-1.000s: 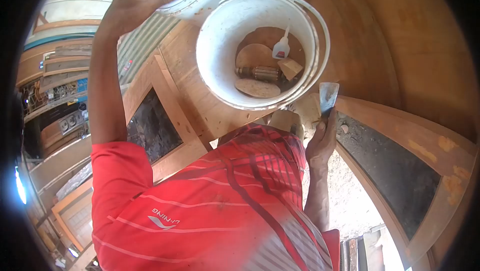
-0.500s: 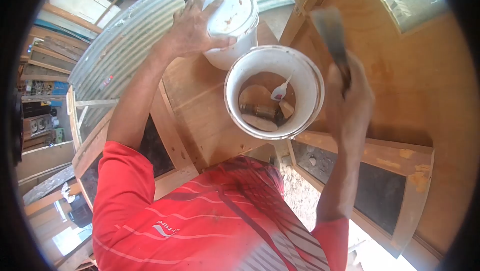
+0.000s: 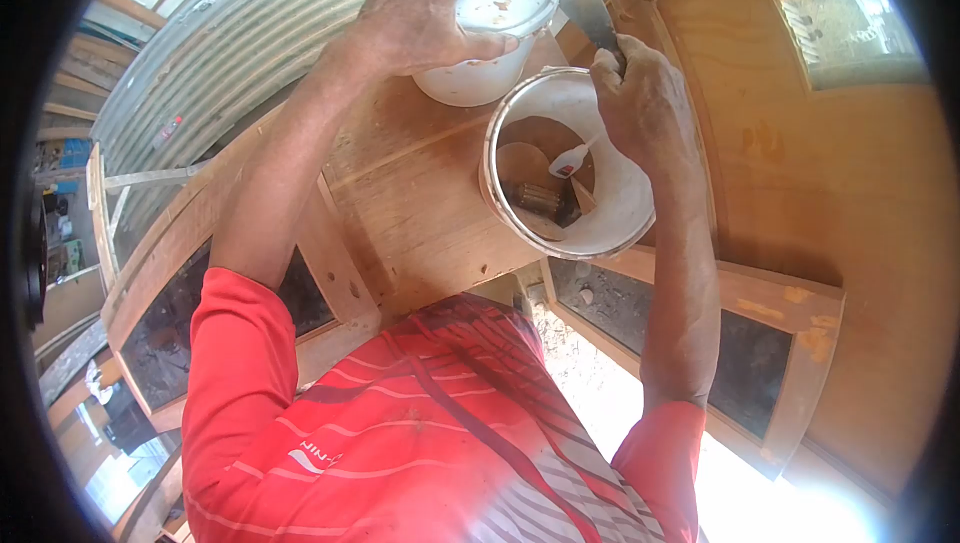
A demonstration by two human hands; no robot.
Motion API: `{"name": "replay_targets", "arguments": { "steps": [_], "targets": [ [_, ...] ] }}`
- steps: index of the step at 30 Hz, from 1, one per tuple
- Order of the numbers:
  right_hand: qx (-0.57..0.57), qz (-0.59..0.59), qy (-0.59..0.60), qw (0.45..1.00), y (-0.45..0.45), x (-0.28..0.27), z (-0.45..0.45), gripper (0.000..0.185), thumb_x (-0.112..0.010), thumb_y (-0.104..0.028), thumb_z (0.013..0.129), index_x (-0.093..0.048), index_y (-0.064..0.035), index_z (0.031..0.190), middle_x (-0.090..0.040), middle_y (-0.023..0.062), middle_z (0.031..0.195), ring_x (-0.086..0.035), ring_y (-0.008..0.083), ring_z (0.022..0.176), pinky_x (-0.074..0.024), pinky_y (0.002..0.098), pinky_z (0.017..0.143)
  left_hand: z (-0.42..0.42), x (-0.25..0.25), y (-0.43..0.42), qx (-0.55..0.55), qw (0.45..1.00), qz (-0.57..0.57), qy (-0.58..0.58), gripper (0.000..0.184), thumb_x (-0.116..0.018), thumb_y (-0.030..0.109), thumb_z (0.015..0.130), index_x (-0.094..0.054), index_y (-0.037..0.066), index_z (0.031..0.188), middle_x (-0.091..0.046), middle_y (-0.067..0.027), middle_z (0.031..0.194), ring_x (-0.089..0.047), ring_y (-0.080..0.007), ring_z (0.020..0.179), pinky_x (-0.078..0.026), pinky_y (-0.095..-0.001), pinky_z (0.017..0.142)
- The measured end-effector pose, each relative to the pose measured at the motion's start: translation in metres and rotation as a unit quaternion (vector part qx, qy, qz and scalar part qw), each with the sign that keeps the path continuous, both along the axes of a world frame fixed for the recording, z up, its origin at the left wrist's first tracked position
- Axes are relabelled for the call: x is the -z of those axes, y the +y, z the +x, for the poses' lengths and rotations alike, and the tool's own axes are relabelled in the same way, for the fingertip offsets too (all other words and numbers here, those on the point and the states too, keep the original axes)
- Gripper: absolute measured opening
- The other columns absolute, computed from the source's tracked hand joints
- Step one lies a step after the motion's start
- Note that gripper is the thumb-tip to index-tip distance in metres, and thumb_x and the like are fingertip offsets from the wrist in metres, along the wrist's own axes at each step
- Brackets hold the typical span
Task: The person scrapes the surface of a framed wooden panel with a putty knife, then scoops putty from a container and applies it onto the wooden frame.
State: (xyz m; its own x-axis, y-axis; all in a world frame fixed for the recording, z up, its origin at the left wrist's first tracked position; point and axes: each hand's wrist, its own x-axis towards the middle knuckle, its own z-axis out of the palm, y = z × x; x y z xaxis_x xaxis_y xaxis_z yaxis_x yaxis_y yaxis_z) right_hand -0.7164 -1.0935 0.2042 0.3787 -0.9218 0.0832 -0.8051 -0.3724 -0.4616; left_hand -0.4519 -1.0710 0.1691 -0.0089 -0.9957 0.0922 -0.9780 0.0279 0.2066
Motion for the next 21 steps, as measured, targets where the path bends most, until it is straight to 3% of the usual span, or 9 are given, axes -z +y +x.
{"name": "replay_targets", "arguments": {
  "steps": [6,9,10,13,16,17,18,19,21],
  "targets": [
    [0.037,0.33,-0.336,0.881,-0.009,-0.001,-0.016,0.032,-0.061,-0.026,0.108,-0.076,0.0017,0.113,-0.061,0.0016,0.077,-0.053,0.0068,0.066,-0.043,0.0265,0.059,-0.003,-0.003,0.015,0.025,0.992,-0.112,0.044,0.107,-0.068,0.073,0.09,-0.04,0.004,0.167,-0.03,-0.0412,0.169,-0.031,-0.0559,0.157,-0.024,-0.0577,0.132],
    [0.002,0.231,-0.304,0.924,0.011,-0.018,0.015,0.027,-0.062,-0.024,0.109,-0.076,-0.0016,0.115,-0.062,-0.0018,0.079,-0.048,0.0026,0.063,-0.037,0.0212,0.055,0.016,0.007,0.008,0.1,0.963,-0.204,0.141,0.105,-0.079,0.074,0.081,-0.051,0.014,0.162,-0.056,-0.0297,0.155,-0.054,-0.047,0.143,-0.044,-0.0562,0.118],
    [-0.012,0.23,-0.32,0.919,0.011,-0.02,0.022,0.028,-0.063,-0.024,0.108,-0.076,-0.0007,0.116,-0.063,-0.0016,0.08,-0.049,0.003,0.063,-0.0384,0.0218,0.055,0.023,-0.004,0.013,0.132,0.949,-0.168,0.232,0.078,-0.072,0.056,0.095,-0.059,0.007,0.154,-0.072,-0.0244,0.134,-0.07,-0.0373,0.121,-0.052,-0.0454,0.109],
    [-0.043,0.183,-0.304,0.934,0.003,-0.03,0.035,0.029,-0.065,-0.022,0.106,-0.075,0.0017,0.118,-0.064,-0.0005,0.083,-0.053,0.0048,0.066,-0.043,0.0238,0.058,0.045,-0.004,0.023,0.083,0.886,-0.227,0.397,0.084,-0.062,0.055,0.103,-0.044,-0.001,0.163,-0.049,-0.0412,0.156,-0.052,-0.0521,0.145,-0.041,-0.0502,0.125],
    [-0.071,0.068,-0.16,0.982,-0.004,-0.032,0.052,0.03,-0.065,-0.022,0.105,-0.075,0.0027,0.12,-0.066,0.004,0.084,-0.059,0.0116,0.071,-0.0495,0.03,0.065,0.094,0.023,0.046,-0.044,0.866,-0.343,0.362,0.072,-0.058,0.043,0.108,-0.045,-0.003,0.162,-0.059,-0.0317,0.153,-0.059,-0.0513,0.138,-0.046,-0.0454,0.121],
    [-0.095,0.025,-0.117,0.988,-0.006,-0.032,0.06,0.032,-0.065,-0.023,0.105,-0.074,0.0024,0.12,-0.068,0.0071,0.084,-0.063,0.0166,0.074,-0.0523,0.0343,0.069,0.091,0.033,0.063,-0.164,0.828,-0.371,0.388,0.052,-0.058,0.03,0.106,-0.063,-0.001,0.147,-0.075,-0.0198,0.125,-0.072,-0.0286,0.112,-0.055,-0.0396,0.103],
    [-0.12,-0.017,-0.074,0.99,-0.009,-0.031,0.069,0.033,-0.064,-0.024,0.104,-0.074,0.0021,0.121,-0.07,0.0103,0.084,-0.068,0.0216,0.076,-0.055,0.0387,0.072,0.091,0.033,0.082,-0.192,0.808,-0.375,0.412,0.047,-0.045,0.013,0.107,-0.061,-0.004,0.148,-0.074,-0.0177,0.126,-0.069,-0.0243,0.115,-0.054,-0.0375,0.103],
    [-0.137,-0.043,-0.021,0.989,-0.015,-0.028,0.079,0.033,-0.063,-0.026,0.104,-0.074,0.0011,0.12,-0.072,0.0143,0.088,-0.07,0.0274,0.081,-0.0552,0.0433,0.076,0.1,0.051,0.099,-0.19,0.789,-0.364,0.456,0.055,-0.057,0.029,0.109,-0.053,0.0,0.157,-0.064,-0.0286,0.144,-0.063,-0.0397,0.133,-0.049,-0.0514,0.115],
    [-0.171,-0.094,0.086,0.977,-0.025,-0.023,0.102,0.034,-0.06,-0.028,0.104,-0.074,-0.0009,0.119,-0.076,0.0223,0.095,-0.074,0.0392,0.092,-0.0556,0.0523,0.084,0.088,0.097,0.125,-0.263,0.813,-0.35,0.385,0.045,-0.044,0.011,0.112,-0.057,-0.002,0.152,-0.073,-0.0226,0.128,-0.071,-0.0272,0.117,-0.055,-0.0397,0.102]
  ]
}}
